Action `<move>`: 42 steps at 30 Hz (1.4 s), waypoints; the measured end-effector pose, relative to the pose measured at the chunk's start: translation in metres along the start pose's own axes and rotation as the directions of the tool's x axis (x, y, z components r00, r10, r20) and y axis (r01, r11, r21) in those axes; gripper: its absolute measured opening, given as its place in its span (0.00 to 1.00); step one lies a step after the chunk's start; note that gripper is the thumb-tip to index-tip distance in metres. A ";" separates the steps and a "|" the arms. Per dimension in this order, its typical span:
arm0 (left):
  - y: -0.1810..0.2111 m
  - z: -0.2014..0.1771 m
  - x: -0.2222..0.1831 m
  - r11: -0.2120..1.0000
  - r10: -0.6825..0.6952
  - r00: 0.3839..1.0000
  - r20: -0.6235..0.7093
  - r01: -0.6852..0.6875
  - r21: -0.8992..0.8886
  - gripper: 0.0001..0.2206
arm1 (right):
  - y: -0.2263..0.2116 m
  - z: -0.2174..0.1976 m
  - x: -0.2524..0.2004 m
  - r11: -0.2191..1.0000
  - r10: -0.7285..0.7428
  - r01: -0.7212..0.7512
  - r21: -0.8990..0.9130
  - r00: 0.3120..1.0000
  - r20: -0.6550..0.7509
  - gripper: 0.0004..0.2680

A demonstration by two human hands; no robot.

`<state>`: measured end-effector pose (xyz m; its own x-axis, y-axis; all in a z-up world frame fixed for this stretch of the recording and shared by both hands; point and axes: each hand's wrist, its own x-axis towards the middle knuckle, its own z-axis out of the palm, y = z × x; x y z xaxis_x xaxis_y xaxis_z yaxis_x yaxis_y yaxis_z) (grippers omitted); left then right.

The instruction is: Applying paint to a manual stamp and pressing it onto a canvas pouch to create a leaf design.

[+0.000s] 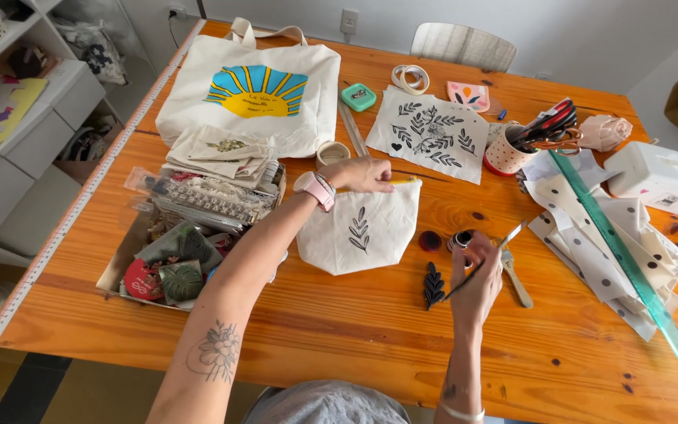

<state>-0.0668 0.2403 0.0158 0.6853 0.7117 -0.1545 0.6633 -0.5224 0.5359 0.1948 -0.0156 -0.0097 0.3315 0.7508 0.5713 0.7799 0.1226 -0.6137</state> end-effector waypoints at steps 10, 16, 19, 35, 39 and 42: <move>0.008 -0.003 -0.003 0.998 -0.051 0.998 0.033 0.052 -0.027 0.27 | 0.074 0.039 -0.116 0.951 0.231 -0.193 -0.241 0.963 0.141 0.28; 0.009 -0.006 -0.004 0.996 -0.088 0.990 0.111 0.091 -0.021 0.33 | 0.048 0.035 -0.102 0.975 0.167 -0.140 -0.174 0.974 0.154 0.16; 0.002 -0.004 -0.003 0.993 -0.104 0.985 0.138 0.110 -0.032 0.33 | 0.011 0.020 -0.087 0.967 0.245 -0.253 0.033 0.956 0.159 0.14; -0.019 0.001 0.002 0.840 -0.119 0.985 0.123 0.166 -0.517 0.27 | -0.056 0.071 -0.041 0.954 -0.132 0.127 0.270 0.991 0.000 0.16; -0.051 0.017 0.030 0.850 -0.092 0.989 0.113 0.137 -0.508 0.26 | -0.047 0.078 -0.042 0.959 -0.162 0.161 0.234 0.987 -0.014 0.16; -0.036 0.012 0.015 0.834 -0.098 0.987 0.128 0.151 -0.530 0.25 | -0.048 0.075 -0.043 0.954 -0.169 0.170 0.245 0.985 -0.024 0.15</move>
<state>-0.0768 0.2643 -0.0160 0.6501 0.6935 -0.3106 0.4973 -0.0793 0.8639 0.1029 -0.0049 -0.0454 0.2075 0.7035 0.6797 0.6705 0.4037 -0.6225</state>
